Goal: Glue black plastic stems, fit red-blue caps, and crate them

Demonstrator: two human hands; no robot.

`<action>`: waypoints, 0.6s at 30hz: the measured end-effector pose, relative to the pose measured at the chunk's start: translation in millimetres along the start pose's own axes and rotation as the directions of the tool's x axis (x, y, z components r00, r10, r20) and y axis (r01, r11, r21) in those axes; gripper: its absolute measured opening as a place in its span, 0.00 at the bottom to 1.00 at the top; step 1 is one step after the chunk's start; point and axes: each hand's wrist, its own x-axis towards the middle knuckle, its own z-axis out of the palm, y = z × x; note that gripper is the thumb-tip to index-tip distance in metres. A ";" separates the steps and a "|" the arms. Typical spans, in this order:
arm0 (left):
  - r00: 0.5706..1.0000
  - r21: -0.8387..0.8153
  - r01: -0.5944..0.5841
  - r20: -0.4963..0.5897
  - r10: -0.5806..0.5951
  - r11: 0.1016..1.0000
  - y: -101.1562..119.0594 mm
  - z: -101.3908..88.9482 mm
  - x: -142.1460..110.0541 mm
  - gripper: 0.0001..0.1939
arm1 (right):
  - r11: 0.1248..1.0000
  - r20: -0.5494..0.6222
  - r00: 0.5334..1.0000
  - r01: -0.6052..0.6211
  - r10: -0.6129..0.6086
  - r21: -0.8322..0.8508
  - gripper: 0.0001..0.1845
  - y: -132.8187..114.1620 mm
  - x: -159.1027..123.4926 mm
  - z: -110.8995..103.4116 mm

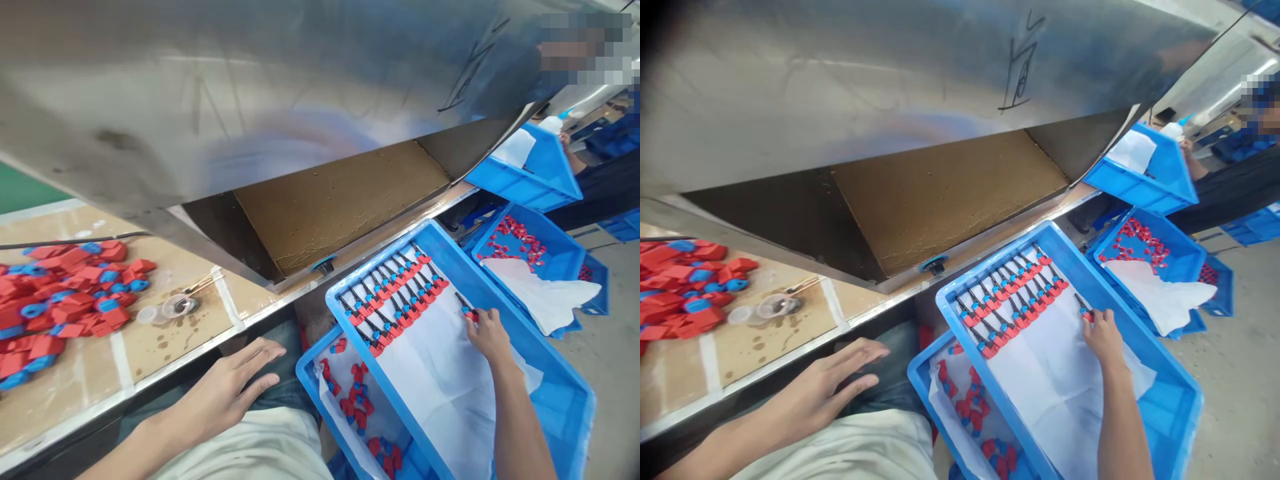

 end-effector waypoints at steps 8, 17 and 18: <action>0.999 -0.021 0.025 0.040 -0.024 0.999 -1.6 7.6 -4.8 0.13 | 0.994 0.071 0.997 -0.020 0.027 -0.103 0.22 -30.1 12.1 1.0; 0.998 -0.044 0.050 0.041 -0.048 0.998 -7.9 2.9 -24.5 0.13 | 0.980 0.077 0.992 -0.081 0.097 -0.184 0.24 -58.9 -27.2 -37.6; 0.998 -0.057 0.047 0.038 -0.045 0.997 -8.7 1.1 -26.5 0.12 | 0.980 0.072 0.994 -0.071 0.086 -0.187 0.23 -68.5 -38.6 -45.2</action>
